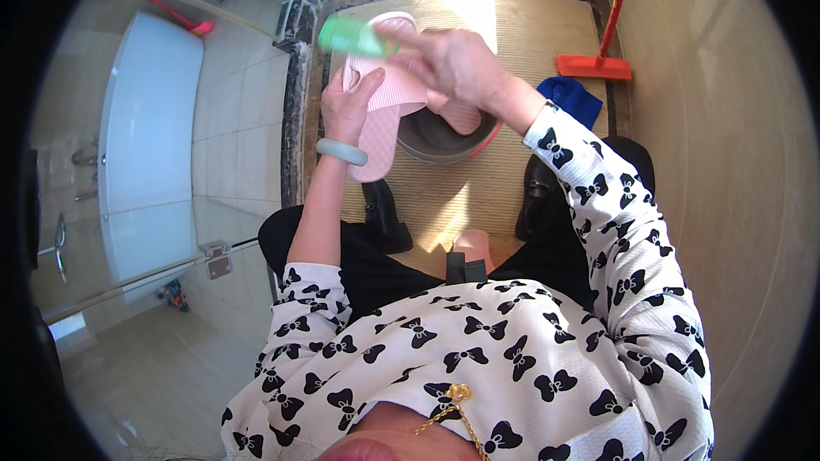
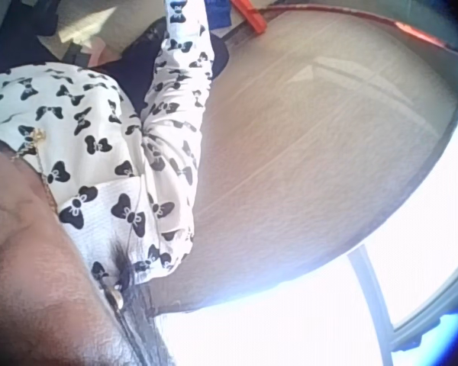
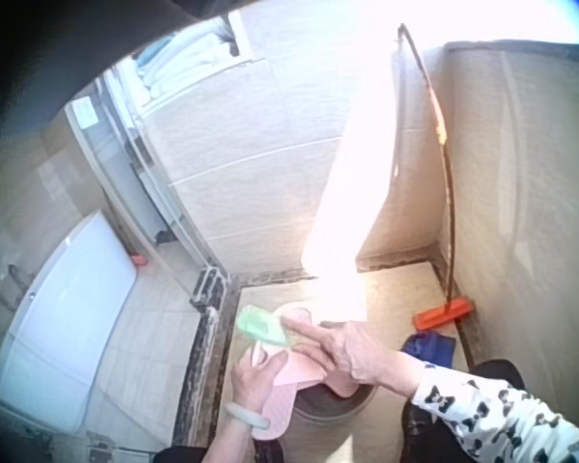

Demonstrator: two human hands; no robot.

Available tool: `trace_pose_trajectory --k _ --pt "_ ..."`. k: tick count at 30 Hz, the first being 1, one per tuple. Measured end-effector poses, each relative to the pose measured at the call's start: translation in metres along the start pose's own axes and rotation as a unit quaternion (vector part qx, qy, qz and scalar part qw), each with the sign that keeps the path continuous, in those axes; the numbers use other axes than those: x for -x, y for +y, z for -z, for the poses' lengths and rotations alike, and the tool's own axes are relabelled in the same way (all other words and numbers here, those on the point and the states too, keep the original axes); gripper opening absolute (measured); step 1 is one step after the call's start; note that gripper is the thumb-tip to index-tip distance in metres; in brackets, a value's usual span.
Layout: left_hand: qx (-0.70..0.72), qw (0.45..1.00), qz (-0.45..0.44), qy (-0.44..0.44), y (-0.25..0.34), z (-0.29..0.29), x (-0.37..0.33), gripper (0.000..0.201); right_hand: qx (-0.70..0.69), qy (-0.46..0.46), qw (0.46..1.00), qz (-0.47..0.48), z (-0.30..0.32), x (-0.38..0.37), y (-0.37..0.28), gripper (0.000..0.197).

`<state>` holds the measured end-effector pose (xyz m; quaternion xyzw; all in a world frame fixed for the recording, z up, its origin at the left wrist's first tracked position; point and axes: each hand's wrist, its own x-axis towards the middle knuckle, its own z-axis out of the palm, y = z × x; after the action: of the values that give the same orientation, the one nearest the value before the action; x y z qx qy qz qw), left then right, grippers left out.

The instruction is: The person wipes a marble countertop with a blue cloth, then scrubs a pink slipper with a green brush over a bucket. The person handles the slipper and brush by hand and continues scrubbing the slipper's sole and upper surfaces.

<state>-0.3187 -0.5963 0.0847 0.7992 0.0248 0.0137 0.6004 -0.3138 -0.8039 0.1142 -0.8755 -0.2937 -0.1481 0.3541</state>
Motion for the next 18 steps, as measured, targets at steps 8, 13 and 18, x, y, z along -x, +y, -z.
trace_pose_trajectory --k 8,13,18 --pt "0.229 0.973 -0.023 -0.013 0.011 0.003 0.007 0.036 -0.090 0.097 0.955 -0.264 0.004 -0.003 0.033 0.041" --pt "0.267 0.962 0.043 -0.038 0.014 0.008 0.003 0.039 -0.023 0.101 0.982 -0.156 0.003 0.003 0.033 0.042" --pt "0.327 0.938 0.091 -0.069 0.015 0.011 0.005 0.041 0.084 0.107 0.978 -0.160 0.001 0.000 0.025 0.044"
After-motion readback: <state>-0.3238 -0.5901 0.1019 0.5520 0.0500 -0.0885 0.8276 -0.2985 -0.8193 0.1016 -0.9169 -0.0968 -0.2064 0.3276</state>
